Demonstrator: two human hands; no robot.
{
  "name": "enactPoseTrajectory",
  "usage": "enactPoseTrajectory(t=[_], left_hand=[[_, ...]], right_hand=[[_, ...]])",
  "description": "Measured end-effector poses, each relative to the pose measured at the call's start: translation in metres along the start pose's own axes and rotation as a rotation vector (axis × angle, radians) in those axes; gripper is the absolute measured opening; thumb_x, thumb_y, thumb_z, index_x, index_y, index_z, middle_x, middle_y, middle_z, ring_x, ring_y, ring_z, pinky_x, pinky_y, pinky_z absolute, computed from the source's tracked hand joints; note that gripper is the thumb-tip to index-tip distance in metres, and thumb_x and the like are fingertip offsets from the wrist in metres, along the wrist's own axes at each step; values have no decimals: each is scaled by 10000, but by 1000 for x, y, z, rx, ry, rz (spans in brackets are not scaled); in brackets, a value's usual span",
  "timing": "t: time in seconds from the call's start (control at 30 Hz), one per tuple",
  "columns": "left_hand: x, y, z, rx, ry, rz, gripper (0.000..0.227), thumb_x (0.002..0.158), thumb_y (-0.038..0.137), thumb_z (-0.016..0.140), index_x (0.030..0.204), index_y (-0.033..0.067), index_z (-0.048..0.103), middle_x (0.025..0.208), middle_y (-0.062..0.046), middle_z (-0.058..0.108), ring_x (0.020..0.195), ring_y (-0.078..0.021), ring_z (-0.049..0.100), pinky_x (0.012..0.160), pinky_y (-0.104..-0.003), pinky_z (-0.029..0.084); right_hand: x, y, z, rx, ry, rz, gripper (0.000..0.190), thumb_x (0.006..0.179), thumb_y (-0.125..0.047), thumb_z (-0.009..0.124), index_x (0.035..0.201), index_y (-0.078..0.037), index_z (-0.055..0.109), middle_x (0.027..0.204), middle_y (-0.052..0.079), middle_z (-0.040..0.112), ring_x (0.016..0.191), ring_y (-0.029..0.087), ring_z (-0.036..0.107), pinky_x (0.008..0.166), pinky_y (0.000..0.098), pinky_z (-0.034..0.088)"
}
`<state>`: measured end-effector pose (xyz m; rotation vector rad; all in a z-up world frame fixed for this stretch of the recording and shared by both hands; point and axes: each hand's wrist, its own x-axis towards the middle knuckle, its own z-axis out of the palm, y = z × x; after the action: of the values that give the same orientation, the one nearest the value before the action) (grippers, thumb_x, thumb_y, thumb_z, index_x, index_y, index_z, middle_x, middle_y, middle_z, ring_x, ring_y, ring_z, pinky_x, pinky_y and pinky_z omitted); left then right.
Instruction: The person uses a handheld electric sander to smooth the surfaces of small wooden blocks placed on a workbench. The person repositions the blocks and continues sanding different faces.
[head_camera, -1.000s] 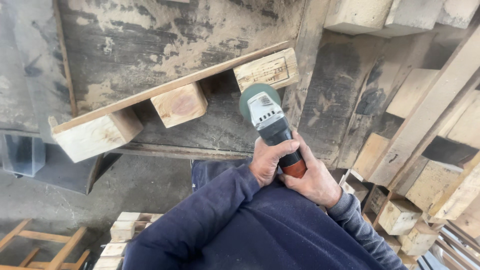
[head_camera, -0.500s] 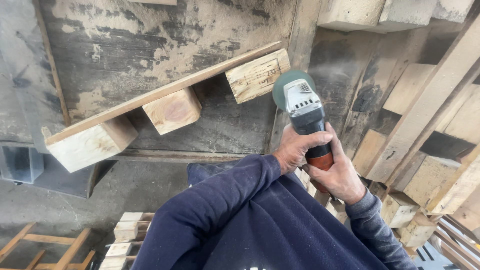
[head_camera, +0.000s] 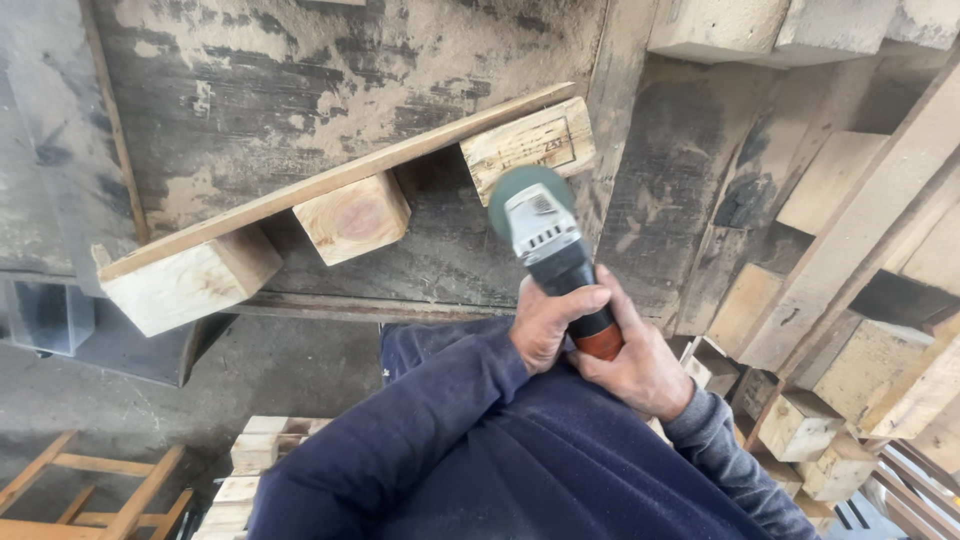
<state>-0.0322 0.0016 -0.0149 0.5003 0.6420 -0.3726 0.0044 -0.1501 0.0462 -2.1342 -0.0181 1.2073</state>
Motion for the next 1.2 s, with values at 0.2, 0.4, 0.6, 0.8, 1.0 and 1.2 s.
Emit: enactPoseTrajectory(t=[0.2,0.4,0.6,0.8,1.0,1.2], left_hand=[[-3,-12,-3,-75,22,-20,394,836,145,844,1150,36,632,1040,-70,666,960,-175,666,882,-367,583],[14,-24,11,-45,-13,-34,445,802,174,862,1154,40,626,1051,-78,667,980,-191,670,895,-396,593],[32,-36,24,34,-68,-18,465,811,193,853,1182,27,627,1081,-92,666,1011,-206,679,916,-409,602],[43,-34,36,84,-95,-64,422,834,195,839,1169,18,653,1077,-101,693,998,-198,680,910,-395,588],[30,-7,27,2,-70,-61,393,838,186,828,1144,22,645,1050,-87,680,970,-191,681,885,-390,600],[25,9,23,-60,-61,-69,404,841,170,817,1162,36,611,1045,-80,661,992,-186,667,908,-395,591]], right_hand=[[2,10,-1,-6,-62,-22,1089,741,-228,807,1611,-127,159,1232,249,680,1060,350,747,899,406,611],[-3,24,-13,-1,22,-12,1108,724,-201,794,1621,-113,150,1250,252,664,1080,345,729,903,416,599],[-7,28,-26,52,55,262,1124,740,-241,773,1653,-180,121,1172,212,712,947,315,773,813,423,639],[-14,18,-33,48,151,103,1116,752,-229,777,1639,-102,111,1301,219,635,1121,287,701,918,405,583],[-10,-13,-29,14,72,10,1108,772,-225,779,1635,-92,96,1279,229,667,1132,295,713,948,409,573],[0,-32,-31,-35,-17,285,1178,763,-296,776,1697,-206,64,1159,201,732,829,346,812,785,420,656]])
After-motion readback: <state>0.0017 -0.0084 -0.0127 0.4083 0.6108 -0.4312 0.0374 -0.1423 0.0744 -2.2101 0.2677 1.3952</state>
